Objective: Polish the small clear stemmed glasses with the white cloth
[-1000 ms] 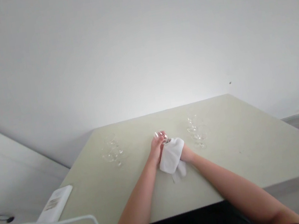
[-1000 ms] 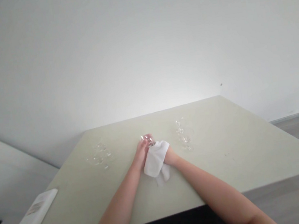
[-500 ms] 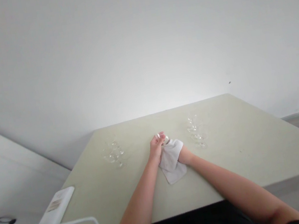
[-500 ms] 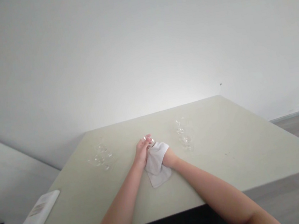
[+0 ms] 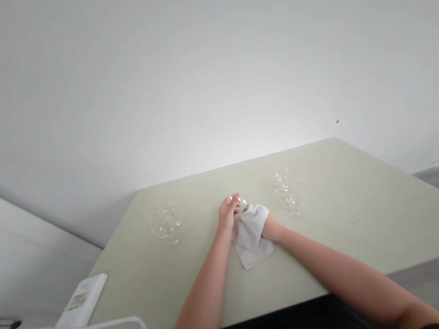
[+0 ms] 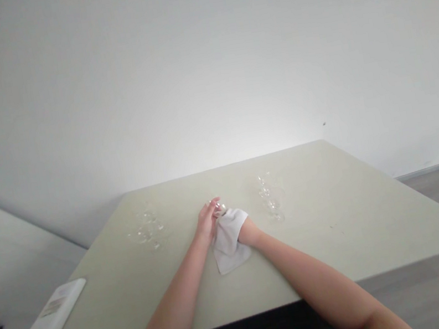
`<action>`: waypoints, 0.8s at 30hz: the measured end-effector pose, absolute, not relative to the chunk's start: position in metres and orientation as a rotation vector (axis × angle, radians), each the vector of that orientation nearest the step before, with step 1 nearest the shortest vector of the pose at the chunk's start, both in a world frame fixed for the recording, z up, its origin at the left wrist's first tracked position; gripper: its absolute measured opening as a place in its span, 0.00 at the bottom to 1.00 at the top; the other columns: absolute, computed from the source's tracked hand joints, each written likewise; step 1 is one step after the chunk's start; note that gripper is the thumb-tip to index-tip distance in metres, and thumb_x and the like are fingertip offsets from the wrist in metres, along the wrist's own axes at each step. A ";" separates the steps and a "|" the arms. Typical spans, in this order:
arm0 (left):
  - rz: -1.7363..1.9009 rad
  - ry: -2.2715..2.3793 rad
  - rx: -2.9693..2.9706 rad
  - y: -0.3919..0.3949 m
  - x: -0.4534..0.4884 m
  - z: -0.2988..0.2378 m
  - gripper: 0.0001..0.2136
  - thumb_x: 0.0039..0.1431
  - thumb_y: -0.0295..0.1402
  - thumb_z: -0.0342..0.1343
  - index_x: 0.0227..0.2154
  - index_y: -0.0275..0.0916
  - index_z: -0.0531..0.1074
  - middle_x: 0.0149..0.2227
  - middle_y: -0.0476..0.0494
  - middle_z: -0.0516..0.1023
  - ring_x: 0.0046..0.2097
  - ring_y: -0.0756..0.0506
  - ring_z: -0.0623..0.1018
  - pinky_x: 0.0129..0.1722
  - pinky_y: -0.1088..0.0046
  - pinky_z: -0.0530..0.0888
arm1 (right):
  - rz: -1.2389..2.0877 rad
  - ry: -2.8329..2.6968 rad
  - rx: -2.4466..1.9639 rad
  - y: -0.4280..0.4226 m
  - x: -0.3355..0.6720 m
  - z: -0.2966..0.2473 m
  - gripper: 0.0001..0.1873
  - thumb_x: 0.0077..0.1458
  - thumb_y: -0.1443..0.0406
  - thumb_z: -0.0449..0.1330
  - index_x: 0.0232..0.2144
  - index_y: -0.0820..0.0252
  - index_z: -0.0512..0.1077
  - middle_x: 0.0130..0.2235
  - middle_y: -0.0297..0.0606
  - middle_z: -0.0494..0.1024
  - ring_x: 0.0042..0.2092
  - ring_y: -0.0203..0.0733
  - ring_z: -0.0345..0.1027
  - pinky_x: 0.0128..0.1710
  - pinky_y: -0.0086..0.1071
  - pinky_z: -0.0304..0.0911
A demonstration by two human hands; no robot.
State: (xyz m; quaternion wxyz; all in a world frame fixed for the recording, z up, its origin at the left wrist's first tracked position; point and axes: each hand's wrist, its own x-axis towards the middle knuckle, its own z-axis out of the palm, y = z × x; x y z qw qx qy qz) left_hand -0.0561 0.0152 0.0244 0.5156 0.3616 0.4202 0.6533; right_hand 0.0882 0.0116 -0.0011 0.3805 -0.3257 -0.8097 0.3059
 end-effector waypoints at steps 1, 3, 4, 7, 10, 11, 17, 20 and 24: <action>1.553 0.980 0.838 0.015 -0.057 0.026 0.20 0.45 0.46 0.66 0.37 0.37 0.76 0.30 0.48 0.77 0.32 0.51 0.75 0.29 0.79 0.68 | 0.803 -2.063 -0.822 0.011 0.089 0.000 0.10 0.51 0.69 0.55 0.35 0.62 0.75 0.41 0.49 0.78 0.44 0.53 0.70 0.51 0.48 0.64; 1.475 0.880 0.736 0.012 -0.057 0.030 0.21 0.46 0.48 0.64 0.37 0.37 0.75 0.33 0.44 0.79 0.34 0.49 0.76 0.32 0.75 0.71 | 0.882 -2.036 -0.797 0.010 0.092 0.002 0.11 0.53 0.68 0.54 0.37 0.64 0.74 0.41 0.50 0.78 0.43 0.51 0.71 0.47 0.45 0.67; 1.431 0.827 0.690 0.011 -0.056 0.032 0.21 0.48 0.48 0.62 0.37 0.37 0.75 0.36 0.42 0.79 0.35 0.47 0.77 0.34 0.73 0.72 | 0.924 -2.019 -0.792 0.009 0.093 0.004 0.11 0.54 0.68 0.53 0.37 0.64 0.74 0.40 0.50 0.78 0.42 0.50 0.72 0.45 0.44 0.68; 1.402 0.783 0.662 0.011 -0.055 0.033 0.20 0.51 0.49 0.58 0.36 0.36 0.75 0.38 0.40 0.79 0.36 0.46 0.77 0.36 0.71 0.72 | 0.941 -2.008 -0.842 0.008 0.092 0.007 0.10 0.53 0.69 0.54 0.36 0.64 0.74 0.39 0.50 0.78 0.41 0.50 0.72 0.44 0.44 0.68; 1.525 0.935 0.817 0.014 -0.055 0.029 0.19 0.48 0.47 0.61 0.37 0.36 0.75 0.33 0.45 0.78 0.33 0.50 0.75 0.32 0.76 0.69 | 0.834 -2.029 -0.891 0.009 0.087 0.007 0.09 0.50 0.69 0.56 0.34 0.64 0.74 0.41 0.49 0.78 0.45 0.52 0.70 0.51 0.47 0.64; 1.556 0.980 0.865 0.014 -0.055 0.028 0.19 0.47 0.45 0.63 0.37 0.37 0.75 0.32 0.47 0.77 0.32 0.51 0.75 0.31 0.77 0.68 | 0.837 -2.019 -0.873 0.009 0.086 0.007 0.09 0.50 0.68 0.56 0.34 0.64 0.74 0.42 0.48 0.78 0.46 0.53 0.69 0.53 0.48 0.62; 1.363 0.697 0.748 0.005 -0.058 0.037 0.20 0.49 0.47 0.59 0.40 0.37 0.73 0.42 0.41 0.78 0.39 0.45 0.78 0.41 0.68 0.72 | 1.075 -1.876 -0.735 0.004 0.091 0.005 0.12 0.55 0.67 0.53 0.39 0.64 0.73 0.39 0.50 0.78 0.42 0.51 0.72 0.45 0.45 0.68; 1.368 0.673 0.772 0.004 -0.058 0.039 0.20 0.50 0.48 0.58 0.40 0.37 0.74 0.40 0.41 0.78 0.39 0.46 0.77 0.39 0.69 0.72 | 1.109 -1.859 -0.748 0.002 0.091 0.008 0.11 0.55 0.67 0.53 0.38 0.64 0.73 0.39 0.49 0.78 0.42 0.51 0.73 0.45 0.43 0.68; 1.463 0.830 0.898 0.007 -0.055 0.033 0.25 0.43 0.43 0.67 0.44 0.37 0.73 0.30 0.49 0.75 0.30 0.52 0.74 0.32 0.77 0.69 | 0.790 -2.019 -0.875 0.003 0.088 0.015 0.09 0.50 0.69 0.56 0.35 0.64 0.74 0.43 0.47 0.78 0.48 0.53 0.70 0.54 0.43 0.61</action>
